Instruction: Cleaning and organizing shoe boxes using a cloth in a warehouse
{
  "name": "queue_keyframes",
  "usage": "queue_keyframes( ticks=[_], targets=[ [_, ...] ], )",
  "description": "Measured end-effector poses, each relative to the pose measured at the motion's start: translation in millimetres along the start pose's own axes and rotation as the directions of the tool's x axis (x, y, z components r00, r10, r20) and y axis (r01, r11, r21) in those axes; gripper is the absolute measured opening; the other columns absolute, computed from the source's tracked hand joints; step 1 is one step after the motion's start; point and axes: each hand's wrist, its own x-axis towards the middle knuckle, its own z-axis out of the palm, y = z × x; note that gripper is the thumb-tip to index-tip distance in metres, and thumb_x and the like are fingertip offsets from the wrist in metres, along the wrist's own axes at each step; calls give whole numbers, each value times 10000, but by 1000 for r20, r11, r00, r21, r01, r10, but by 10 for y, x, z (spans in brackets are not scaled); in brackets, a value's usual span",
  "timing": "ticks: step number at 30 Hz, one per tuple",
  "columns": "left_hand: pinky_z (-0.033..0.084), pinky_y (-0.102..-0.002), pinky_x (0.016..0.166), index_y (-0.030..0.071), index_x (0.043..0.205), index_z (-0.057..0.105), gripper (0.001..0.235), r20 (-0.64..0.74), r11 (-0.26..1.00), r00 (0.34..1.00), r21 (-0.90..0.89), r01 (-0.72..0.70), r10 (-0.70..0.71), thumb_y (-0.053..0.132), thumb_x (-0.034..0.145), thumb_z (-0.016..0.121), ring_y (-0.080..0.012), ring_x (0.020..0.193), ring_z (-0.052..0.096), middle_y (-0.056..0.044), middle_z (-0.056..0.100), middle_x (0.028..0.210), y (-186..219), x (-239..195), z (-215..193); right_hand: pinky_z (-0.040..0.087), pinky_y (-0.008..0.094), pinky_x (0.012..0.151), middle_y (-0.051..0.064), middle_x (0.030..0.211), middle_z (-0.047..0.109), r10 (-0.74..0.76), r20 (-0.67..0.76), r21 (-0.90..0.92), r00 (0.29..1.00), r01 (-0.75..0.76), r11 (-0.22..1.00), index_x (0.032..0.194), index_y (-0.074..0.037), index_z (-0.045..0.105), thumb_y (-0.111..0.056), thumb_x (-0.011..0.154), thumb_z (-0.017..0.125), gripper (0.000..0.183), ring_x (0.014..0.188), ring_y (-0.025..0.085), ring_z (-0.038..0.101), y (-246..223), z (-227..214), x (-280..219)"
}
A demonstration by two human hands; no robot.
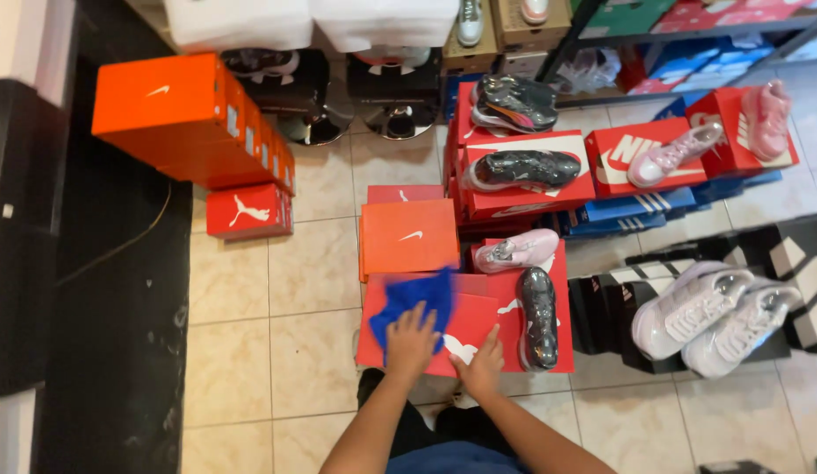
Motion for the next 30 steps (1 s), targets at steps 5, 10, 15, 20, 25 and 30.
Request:
queue_keyframes(
  ticks=[5,10,15,20,25,30],
  targets=[
    [371,-508,902,182,1368,613,481,21,849,854,-118,-514,520,344,916,618,-301,1242,486,-56,491,1534,106,480,106,391,586,1041,386,1485,300,130,114,-119,985,-116,986,1564,95,60,-501,752,807,1254,1259,533,442,374,355,83],
    [375,-493,911,198,1392,585,496,81,879,878,-117,-462,472,370,927,603,-275,1189,499,-62,505,1469,-550,881,-61,366,570,1074,375,1525,239,379,175,-210,909,-341,916,1625,-80,-140,-493,751,846,1381,1269,537,444,-19,165,162],
    [490,-531,916,136,1136,679,435,580,972,781,-175,-158,232,476,1024,430,-401,1060,641,-124,703,1174,-1084,1283,-45,324,661,1126,366,1625,80,624,311,-336,717,-531,778,1607,-228,-276,-426,856,805,1332,1404,568,329,-400,-95,292],
    [491,-567,949,105,1183,699,550,755,977,623,-195,-86,206,480,1005,339,-425,1115,662,-181,717,1200,-625,1556,545,392,615,1099,262,1652,120,682,261,-339,684,-596,728,1614,-330,-247,-455,833,824,1331,1427,493,364,-429,-14,237],
    [495,-574,860,76,1128,678,450,558,918,730,-264,-296,395,432,1020,424,-434,964,662,-194,714,1104,187,1379,607,448,573,1072,265,1633,186,638,198,-303,744,-573,762,1626,-296,-177,-439,790,857,1337,1404,483,392,-650,-220,165],
    [452,-542,841,113,1399,551,520,306,876,825,-253,-412,476,426,988,502,-399,944,637,-175,664,1187,53,1144,528,430,546,1084,211,1695,60,654,191,-300,732,-590,749,1616,-364,-183,-400,810,851,1312,1451,417,346,-734,-207,135]
  ],
)
